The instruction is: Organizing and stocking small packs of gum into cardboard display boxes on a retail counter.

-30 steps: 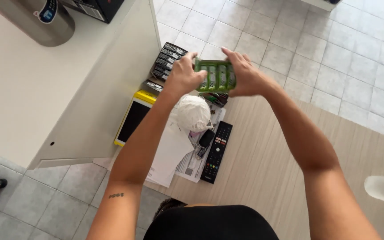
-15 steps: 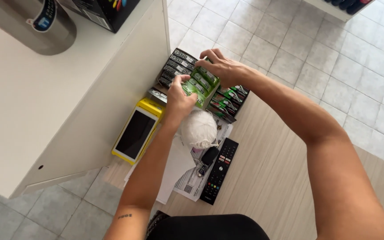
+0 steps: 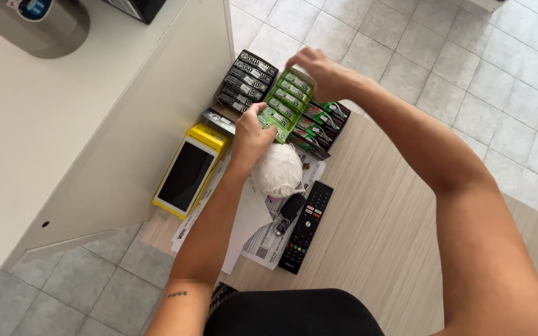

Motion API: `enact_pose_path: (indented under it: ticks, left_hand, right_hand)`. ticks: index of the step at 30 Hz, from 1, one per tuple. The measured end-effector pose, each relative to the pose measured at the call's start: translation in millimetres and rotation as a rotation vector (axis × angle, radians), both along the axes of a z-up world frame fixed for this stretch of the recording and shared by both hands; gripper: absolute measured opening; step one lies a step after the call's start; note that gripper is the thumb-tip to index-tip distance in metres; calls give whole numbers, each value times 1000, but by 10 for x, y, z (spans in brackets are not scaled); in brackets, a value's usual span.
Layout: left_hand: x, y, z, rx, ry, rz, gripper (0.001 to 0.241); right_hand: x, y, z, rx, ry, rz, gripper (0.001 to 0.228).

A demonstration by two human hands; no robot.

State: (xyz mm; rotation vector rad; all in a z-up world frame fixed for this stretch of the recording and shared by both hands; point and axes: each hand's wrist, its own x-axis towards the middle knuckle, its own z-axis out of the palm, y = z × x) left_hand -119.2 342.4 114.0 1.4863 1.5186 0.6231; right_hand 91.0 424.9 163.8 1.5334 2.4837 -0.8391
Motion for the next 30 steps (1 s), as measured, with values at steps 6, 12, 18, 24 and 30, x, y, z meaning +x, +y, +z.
enact_pose_path:
  ticks: [6, 12, 18, 24, 30]
  left_hand:
    - [-12, 101, -162, -139, 122, -68, 57]
    - [-60, -1, -181, -73, 74, 26, 46]
    - [-48, 0, -260, -103, 98, 34, 47]
    - [-187, -204, 60, -125, 53, -56, 53]
    - [-515, -390, 397, 140, 69, -7, 38]
  right_hand:
    - [566, -238, -26, -418, -275, -538, 65]
    - [906, -546, -760, -115, 295, -743, 23]
    - [1072, -379, -1273, 104, 293, -619, 21]
    - [825, -353, -939, 196, -4, -623, 16]
    - [89, -73, -621, 367, 311, -260, 42]
